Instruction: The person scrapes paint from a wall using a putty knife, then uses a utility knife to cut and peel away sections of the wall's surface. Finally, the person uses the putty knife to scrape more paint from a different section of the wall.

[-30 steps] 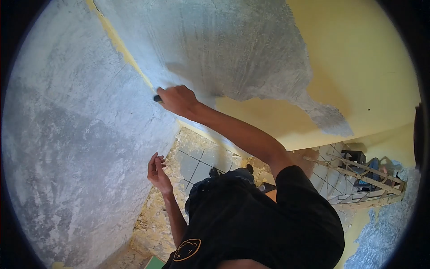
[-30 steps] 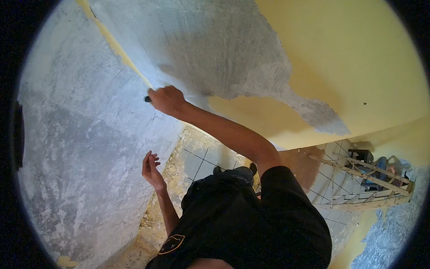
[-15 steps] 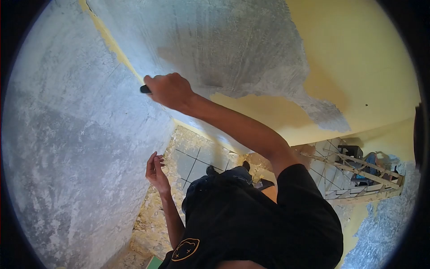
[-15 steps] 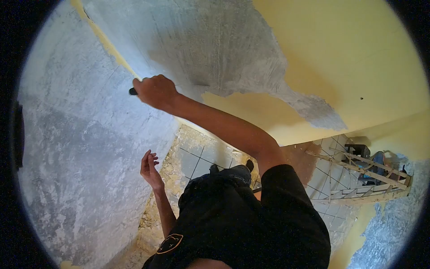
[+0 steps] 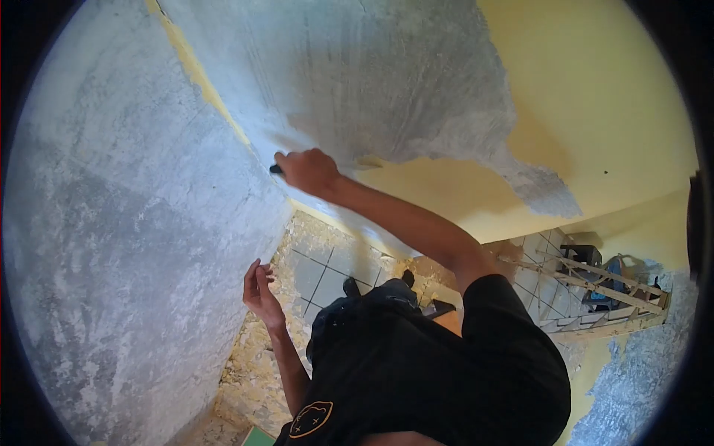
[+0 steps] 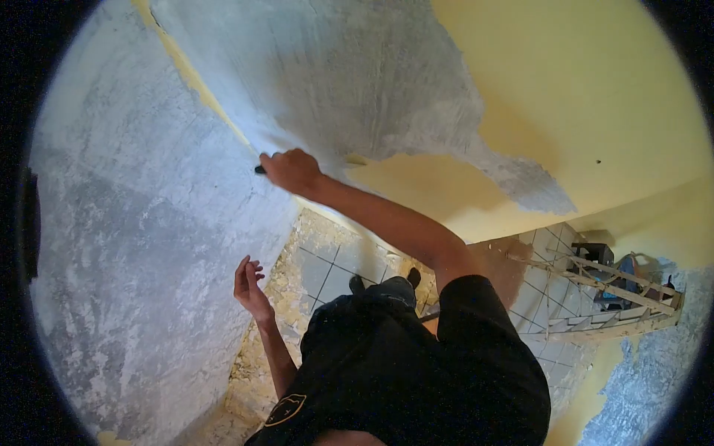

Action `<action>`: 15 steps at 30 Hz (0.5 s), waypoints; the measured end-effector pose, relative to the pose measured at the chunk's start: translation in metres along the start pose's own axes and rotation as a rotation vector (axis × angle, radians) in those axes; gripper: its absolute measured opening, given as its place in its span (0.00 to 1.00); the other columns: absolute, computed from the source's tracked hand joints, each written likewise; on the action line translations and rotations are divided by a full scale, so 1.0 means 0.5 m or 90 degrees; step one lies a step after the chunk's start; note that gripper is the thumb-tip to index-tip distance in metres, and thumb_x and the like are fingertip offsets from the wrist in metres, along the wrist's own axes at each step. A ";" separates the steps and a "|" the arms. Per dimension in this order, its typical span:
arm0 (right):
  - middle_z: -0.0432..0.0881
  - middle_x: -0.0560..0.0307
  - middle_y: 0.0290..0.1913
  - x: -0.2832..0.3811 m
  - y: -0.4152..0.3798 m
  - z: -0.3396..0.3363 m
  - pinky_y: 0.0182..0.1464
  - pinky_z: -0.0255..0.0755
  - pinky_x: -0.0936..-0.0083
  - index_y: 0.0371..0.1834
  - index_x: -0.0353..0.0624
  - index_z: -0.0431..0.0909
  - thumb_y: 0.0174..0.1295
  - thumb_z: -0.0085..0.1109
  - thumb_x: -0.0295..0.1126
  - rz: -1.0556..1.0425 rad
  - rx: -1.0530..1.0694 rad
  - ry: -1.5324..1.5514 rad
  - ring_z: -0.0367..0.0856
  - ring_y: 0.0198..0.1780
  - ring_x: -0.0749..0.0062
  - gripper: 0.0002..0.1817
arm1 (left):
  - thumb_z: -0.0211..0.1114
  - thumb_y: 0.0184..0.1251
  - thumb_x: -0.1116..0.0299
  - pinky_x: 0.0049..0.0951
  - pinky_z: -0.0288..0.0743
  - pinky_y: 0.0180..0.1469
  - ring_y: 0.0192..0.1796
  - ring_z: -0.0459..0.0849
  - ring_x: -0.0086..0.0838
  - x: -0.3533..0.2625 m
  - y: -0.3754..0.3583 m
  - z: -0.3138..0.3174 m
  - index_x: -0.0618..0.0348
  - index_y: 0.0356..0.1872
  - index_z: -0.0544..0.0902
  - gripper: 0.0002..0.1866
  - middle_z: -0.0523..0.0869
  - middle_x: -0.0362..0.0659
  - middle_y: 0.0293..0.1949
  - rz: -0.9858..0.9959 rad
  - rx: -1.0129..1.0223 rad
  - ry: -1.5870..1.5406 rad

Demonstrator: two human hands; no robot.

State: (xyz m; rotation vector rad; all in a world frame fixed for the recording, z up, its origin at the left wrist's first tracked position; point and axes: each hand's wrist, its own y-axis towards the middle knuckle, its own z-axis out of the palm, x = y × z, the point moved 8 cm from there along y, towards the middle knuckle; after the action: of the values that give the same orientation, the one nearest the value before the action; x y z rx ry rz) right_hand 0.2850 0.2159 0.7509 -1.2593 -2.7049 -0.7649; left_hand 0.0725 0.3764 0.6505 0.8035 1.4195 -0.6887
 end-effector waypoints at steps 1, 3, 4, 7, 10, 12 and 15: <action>0.80 0.50 0.24 0.019 0.000 -0.002 0.25 0.76 0.61 0.36 0.43 0.75 0.58 0.63 0.40 -0.037 -0.009 -0.001 0.82 0.23 0.54 0.13 | 0.57 0.73 0.68 0.24 0.74 0.38 0.37 0.81 0.23 0.005 0.000 -0.006 0.65 0.51 0.82 0.13 0.86 0.43 0.37 -0.005 -0.008 0.006; 0.81 0.50 0.25 0.061 0.034 -0.076 0.25 0.76 0.61 0.37 0.43 0.74 0.58 0.63 0.39 -0.049 -0.026 0.001 0.82 0.24 0.54 0.13 | 0.57 0.73 0.68 0.24 0.74 0.38 0.37 0.81 0.23 0.014 0.000 -0.011 0.65 0.51 0.82 0.13 0.86 0.43 0.38 -0.010 -0.012 -0.001; 0.81 0.50 0.26 0.079 0.049 -0.109 0.25 0.76 0.61 0.37 0.43 0.74 0.58 0.63 0.39 -0.059 -0.045 0.006 0.82 0.24 0.54 0.13 | 0.57 0.73 0.68 0.24 0.73 0.38 0.37 0.81 0.23 0.019 -0.002 -0.016 0.65 0.51 0.82 0.13 0.86 0.44 0.38 -0.015 -0.015 -0.004; 0.81 0.50 0.25 0.015 0.053 -0.100 0.25 0.76 0.60 0.36 0.42 0.75 0.59 0.62 0.39 -0.003 -0.056 0.011 0.83 0.25 0.54 0.12 | 0.59 0.72 0.65 0.26 0.74 0.38 0.39 0.81 0.25 0.027 -0.004 -0.027 0.63 0.52 0.82 0.15 0.86 0.43 0.39 -0.010 -0.006 -0.002; 0.81 0.48 0.23 -0.049 -0.017 -0.013 0.26 0.76 0.60 0.33 0.41 0.76 0.59 0.62 0.39 0.094 -0.016 0.050 0.84 0.26 0.54 0.12 | 0.59 0.72 0.65 0.26 0.74 0.39 0.39 0.81 0.25 0.001 -0.014 -0.037 0.63 0.52 0.82 0.15 0.85 0.43 0.39 -0.010 -0.029 0.004; 0.81 0.48 0.24 -0.033 -0.042 0.032 0.27 0.76 0.60 0.34 0.42 0.77 0.60 0.62 0.38 0.048 0.027 0.036 0.84 0.26 0.53 0.11 | 0.59 0.72 0.65 0.26 0.74 0.39 0.39 0.81 0.25 0.013 -0.015 -0.051 0.63 0.52 0.82 0.14 0.85 0.43 0.39 -0.016 -0.041 -0.001; 0.81 0.48 0.24 0.042 0.025 -0.091 0.28 0.77 0.56 0.35 0.42 0.75 0.59 0.61 0.36 0.014 -0.026 0.061 0.84 0.27 0.51 0.09 | 0.59 0.72 0.65 0.26 0.74 0.39 0.39 0.81 0.25 0.029 -0.031 -0.056 0.62 0.51 0.82 0.14 0.85 0.43 0.39 -0.028 -0.041 0.000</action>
State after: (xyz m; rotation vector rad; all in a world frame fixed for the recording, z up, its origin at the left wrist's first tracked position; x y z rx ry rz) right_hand 0.2734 0.2166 0.8015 -1.2237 -2.6088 -0.8594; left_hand 0.0446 0.3912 0.6357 0.7239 1.4557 -0.6724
